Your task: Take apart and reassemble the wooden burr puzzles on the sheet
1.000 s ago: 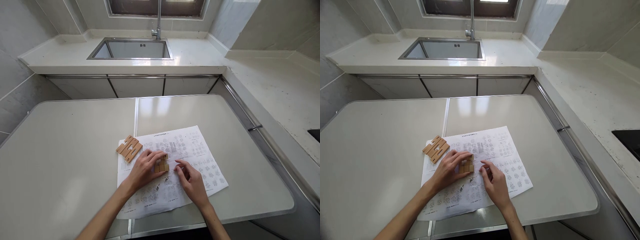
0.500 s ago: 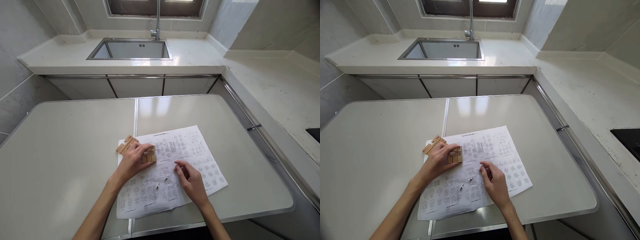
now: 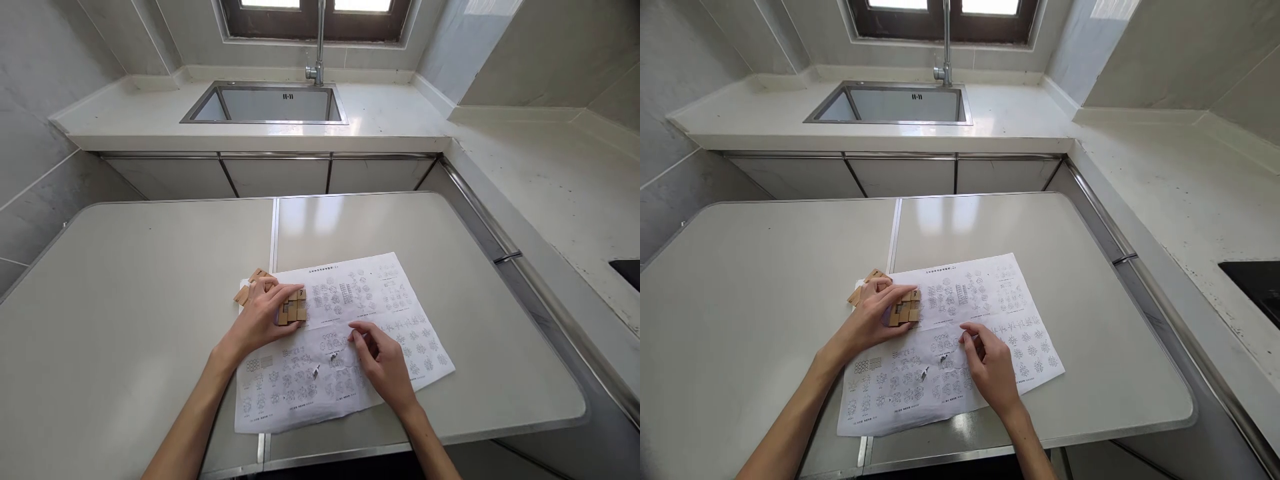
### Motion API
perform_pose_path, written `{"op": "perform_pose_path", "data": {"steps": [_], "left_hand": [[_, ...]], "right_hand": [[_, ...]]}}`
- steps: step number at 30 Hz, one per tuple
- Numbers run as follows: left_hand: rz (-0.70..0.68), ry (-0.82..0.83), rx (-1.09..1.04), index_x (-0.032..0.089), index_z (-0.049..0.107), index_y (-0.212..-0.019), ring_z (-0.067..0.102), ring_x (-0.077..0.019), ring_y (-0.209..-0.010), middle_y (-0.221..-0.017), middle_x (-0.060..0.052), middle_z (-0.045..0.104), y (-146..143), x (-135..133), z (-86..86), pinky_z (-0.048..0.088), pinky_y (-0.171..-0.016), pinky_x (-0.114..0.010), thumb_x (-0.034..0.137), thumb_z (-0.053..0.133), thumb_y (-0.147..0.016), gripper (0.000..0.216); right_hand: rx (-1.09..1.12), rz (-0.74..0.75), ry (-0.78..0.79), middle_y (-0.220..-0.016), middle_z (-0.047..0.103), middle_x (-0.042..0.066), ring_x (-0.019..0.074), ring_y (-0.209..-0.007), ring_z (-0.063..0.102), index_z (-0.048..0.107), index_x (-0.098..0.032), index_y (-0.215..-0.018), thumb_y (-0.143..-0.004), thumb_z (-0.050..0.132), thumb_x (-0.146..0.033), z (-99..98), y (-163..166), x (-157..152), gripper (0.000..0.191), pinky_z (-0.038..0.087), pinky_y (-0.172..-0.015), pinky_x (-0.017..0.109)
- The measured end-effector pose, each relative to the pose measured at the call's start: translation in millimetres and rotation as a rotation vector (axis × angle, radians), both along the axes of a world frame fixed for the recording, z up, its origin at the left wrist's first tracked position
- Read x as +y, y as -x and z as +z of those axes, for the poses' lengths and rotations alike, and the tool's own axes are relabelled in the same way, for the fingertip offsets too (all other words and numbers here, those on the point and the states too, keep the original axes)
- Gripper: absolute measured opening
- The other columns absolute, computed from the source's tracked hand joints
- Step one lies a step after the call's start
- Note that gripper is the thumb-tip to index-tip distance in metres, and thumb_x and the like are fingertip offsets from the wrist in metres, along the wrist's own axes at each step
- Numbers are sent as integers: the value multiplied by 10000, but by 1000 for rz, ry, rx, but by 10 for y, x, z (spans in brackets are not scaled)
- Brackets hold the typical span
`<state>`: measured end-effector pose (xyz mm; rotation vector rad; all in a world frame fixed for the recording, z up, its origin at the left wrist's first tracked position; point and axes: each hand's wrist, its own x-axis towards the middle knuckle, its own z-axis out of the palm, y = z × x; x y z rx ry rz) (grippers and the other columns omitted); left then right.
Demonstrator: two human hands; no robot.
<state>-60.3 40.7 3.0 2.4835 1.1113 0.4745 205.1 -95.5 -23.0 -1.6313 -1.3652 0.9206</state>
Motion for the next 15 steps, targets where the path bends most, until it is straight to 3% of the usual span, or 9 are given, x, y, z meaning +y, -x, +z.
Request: {"op": "perform_pose_path", "data": {"steps": [6,11,15], "left_hand": [[15,20,-7,276,577,-1468,475,-356,-1304,-1281,-108,671,53,21,19,462,-1086,-519,432,834,-866,673],[-33,-27,-34,284,482,-1543,445,-371,-1395,-1446,-114,624,129,26,3,433,-1152,-550,529,884,-806,875],[-3,-102,-44,287,451,-1564,446,-381,-1422,-1524,-127,581,289,-40,10,384,-1193,-565,591,862,-808,913]], "right_hand": [[21,10,-2,-915,782,61,198,-693,689,721,-221,-1140,-1074,521,-441,-11,-3,3,305,569,-639,299],[31,22,-14,-916,770,58,189,-663,662,716,-224,-1146,-1080,511,-440,10,-15,-17,306,550,-612,299],[70,11,-9,-938,756,62,184,-670,652,721,-237,-1144,-1085,508,-440,85,-100,-174,300,546,-597,292]]}}
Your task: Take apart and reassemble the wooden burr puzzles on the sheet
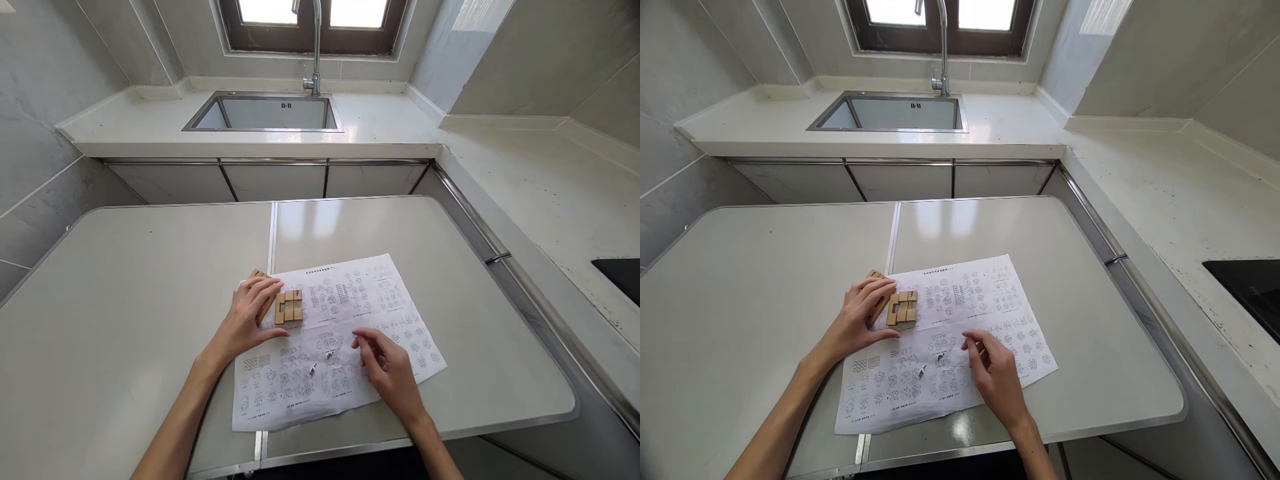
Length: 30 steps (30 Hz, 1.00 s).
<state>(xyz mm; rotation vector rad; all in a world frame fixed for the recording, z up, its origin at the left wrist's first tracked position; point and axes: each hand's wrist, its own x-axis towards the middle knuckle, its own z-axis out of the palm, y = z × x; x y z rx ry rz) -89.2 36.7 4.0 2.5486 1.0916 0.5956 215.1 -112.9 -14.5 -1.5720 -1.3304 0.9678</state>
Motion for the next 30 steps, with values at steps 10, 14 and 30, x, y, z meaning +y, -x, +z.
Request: {"op": "perform_pose_path", "data": {"steps": [10,14,30], "left_hand": [[528,111,-225,253,626,-1315,635,-256,-1066,-1260,-82,674,483,-512,-12,528,-955,-388,516,638,-983,423],[748,245,-305,215,656,-925,529,-158,-669,-783,11,623,478,-617,-45,464,-649,-269,527,629,-950,314],[781,248,-280,211,614,-784,454,-137,-615,-695,38,552,429,-561,-36,387,-588,-244,530,654,-897,340]], "right_hand": [[-75,-170,55,-878,749,52,184,-646,654,742,-244,-1124,-1054,545,-520,-89,-365,-398,346,575,-612,289],[-87,-161,67,-892,767,59,195,-673,688,754,-245,-1118,-1057,539,-526,-121,-365,-387,359,595,-636,298],[-20,-138,44,-907,769,72,215,-692,704,741,-234,-1126,-1059,535,-531,-128,-382,-388,368,592,-625,314]]}}
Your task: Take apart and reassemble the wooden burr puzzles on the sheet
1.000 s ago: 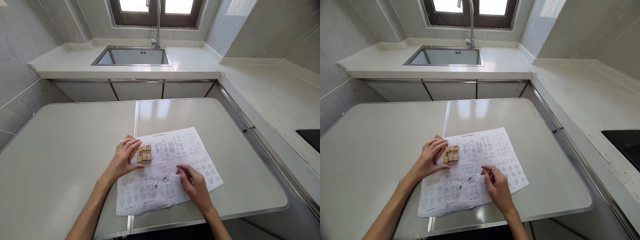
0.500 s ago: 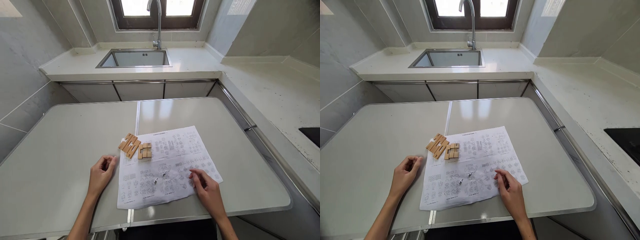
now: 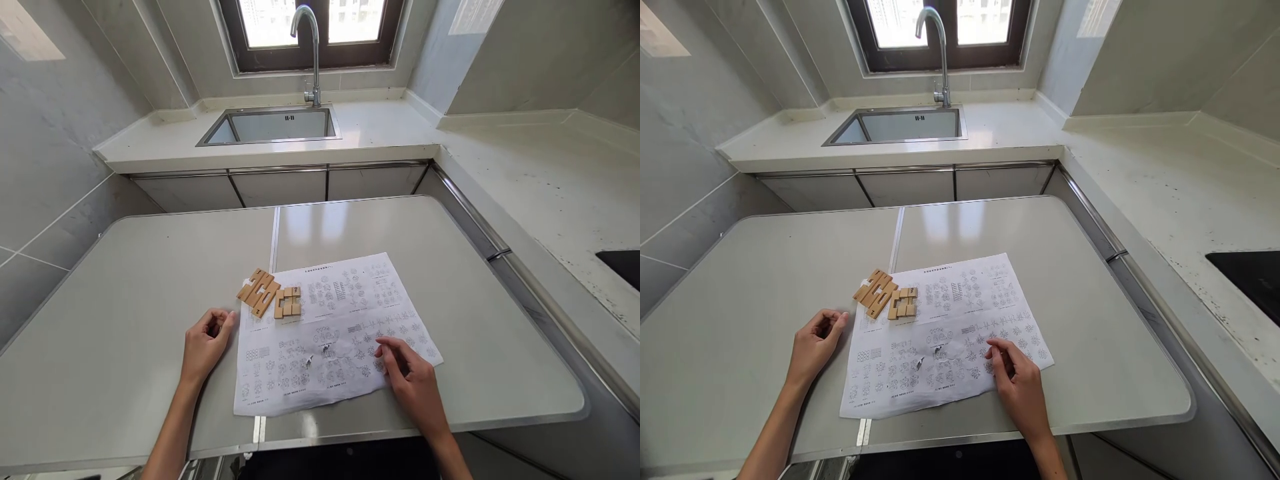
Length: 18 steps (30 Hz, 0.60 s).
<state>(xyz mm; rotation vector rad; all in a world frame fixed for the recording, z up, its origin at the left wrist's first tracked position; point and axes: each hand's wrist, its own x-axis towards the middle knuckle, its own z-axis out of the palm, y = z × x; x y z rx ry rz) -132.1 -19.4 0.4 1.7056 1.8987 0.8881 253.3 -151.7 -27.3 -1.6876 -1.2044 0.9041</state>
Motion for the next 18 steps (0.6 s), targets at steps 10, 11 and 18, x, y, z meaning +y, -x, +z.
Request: {"op": "perform_pose_path", "data": {"steps": [10,11,18], "left_hand": [[-41,-3,9,209,626,-815,470,-137,-624,-702,39,556,-17,21,3,401,-597,-243,533,668,-905,338],[-45,-4,9,209,625,-814,467,-136,-623,-703,39,553,-16,25,3,401,-595,-243,536,667,-906,342],[-56,20,32,216,622,-818,471,-138,-628,-705,38,555,10,55,-28,401,-603,-245,556,657,-911,354]], "right_hand": [[9,-36,-37,-897,771,59,204,-673,697,753,-234,-1118,-1057,543,-534,54,18,35,371,592,-633,308],[10,-38,-41,-896,772,61,206,-671,695,755,-232,-1115,-1056,541,-541,58,23,39,381,589,-631,310],[18,-111,-38,-867,771,63,210,-648,678,769,-234,-1094,-1038,509,-620,72,80,58,469,569,-602,316]]}}
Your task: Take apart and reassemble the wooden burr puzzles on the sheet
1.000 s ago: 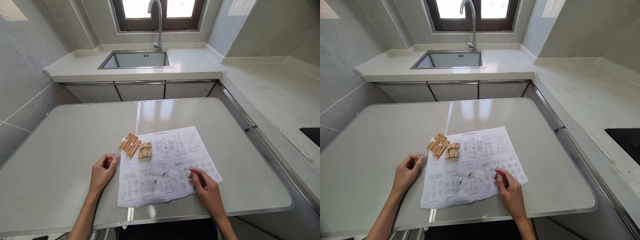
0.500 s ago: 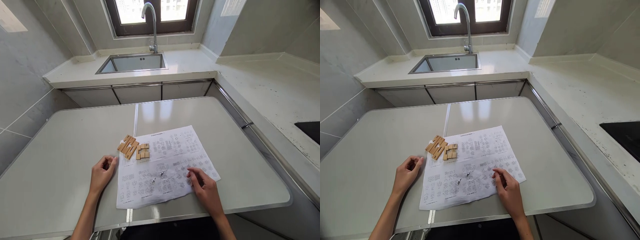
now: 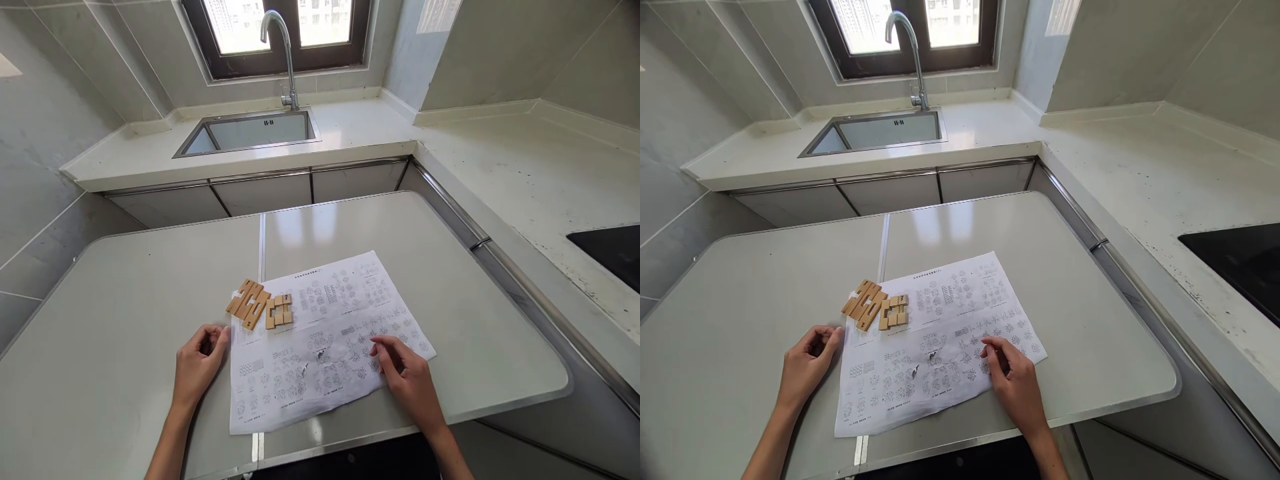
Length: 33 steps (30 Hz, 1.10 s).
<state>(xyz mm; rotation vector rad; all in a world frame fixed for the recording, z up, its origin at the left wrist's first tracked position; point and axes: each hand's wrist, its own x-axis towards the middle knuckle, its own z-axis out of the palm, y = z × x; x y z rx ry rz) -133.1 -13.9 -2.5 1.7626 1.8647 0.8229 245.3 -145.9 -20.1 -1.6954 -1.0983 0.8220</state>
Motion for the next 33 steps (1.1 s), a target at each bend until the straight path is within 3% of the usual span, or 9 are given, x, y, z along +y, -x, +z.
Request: {"op": "perform_pose_path", "data": {"steps": [12,33], "left_hand": [[4,1,-1,215,620,-806,455,-138,-618,-694,39,537,-1,19,3,389,-593,-247,569,657,-903,369],[13,25,21,226,618,-798,450,-143,-597,-655,47,509,-4,19,41,382,-576,-254,591,653,-897,379]], "right_hand": [[29,65,41,-908,776,67,214,-699,702,759,-235,-1112,-1042,558,-531,-35,-63,1,365,589,-657,313],[14,79,73,-933,768,52,207,-735,708,739,-250,-1131,-1058,532,-517,-75,-67,1,346,590,-683,302]]}}
